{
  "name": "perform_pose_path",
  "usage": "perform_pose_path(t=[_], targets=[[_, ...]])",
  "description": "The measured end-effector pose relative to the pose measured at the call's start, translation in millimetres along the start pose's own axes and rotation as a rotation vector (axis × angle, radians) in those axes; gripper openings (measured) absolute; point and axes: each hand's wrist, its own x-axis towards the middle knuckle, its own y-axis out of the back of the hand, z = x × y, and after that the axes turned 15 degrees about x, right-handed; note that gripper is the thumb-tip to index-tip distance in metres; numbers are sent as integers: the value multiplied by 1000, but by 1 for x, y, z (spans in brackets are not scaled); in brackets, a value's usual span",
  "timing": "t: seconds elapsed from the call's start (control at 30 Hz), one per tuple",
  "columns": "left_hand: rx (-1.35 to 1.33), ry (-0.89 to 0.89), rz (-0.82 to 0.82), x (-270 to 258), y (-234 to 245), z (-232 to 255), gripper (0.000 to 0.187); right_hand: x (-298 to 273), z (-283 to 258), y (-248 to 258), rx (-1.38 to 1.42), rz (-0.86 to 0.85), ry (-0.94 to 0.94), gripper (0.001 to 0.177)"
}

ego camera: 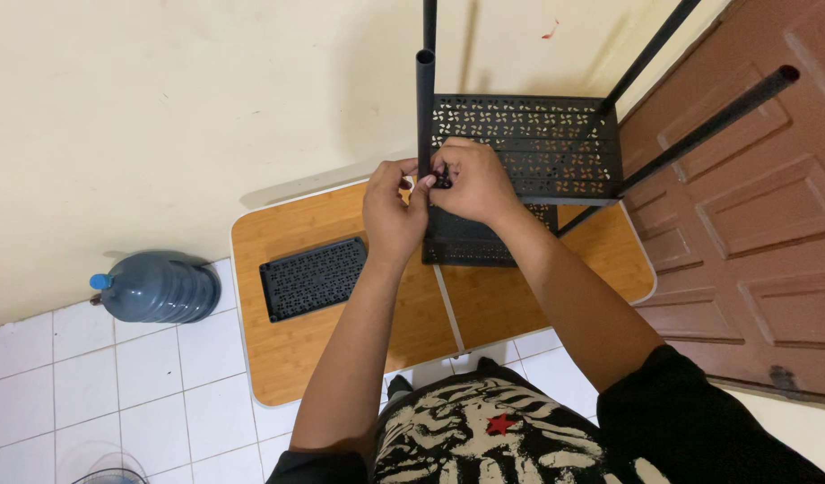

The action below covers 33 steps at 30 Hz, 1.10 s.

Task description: The person assembles a black metal shelving unit by inserting vertical poles into the perforated shelves and securing them with small fasteners. They handle the shelves and poles one at a time, aligning and tightening each connection.

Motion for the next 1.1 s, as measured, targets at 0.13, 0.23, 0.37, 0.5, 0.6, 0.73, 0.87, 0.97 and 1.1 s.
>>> perform_pose_path(t=[0.13,0.23,0.37,0.5,0.6,0.73,0.87,0.97,1.1], targets=[[-36,34,-5,2,-1,1,19,0,1,0,-19,-6,-37,20],[-29,6,18,2,-1,0,19,0,2,0,-17,-25,-41,19],[-37,-7,42,3,-3,-1,22,0,2,2,-7,-46,-33,19],[-21,-1,53,3,-3,1,25,0,1,3,10,-73,22,18],[-32,3,70,2,-1,5,25,2,-3,3,-5,-93,7,16],[-66,55,12,0,1,7,24,1,-10,5,36,-129,-74,17],[-73,41,4,-2,2,7,24,3,-13,6,7,-150,-59,15],[-87,44,8,-3,1,6,23,2,-13,7,32,-160,-36,21],[-151,-38,78,-2,-1,7,22,2,-11,6,170,-119,-125,20]])
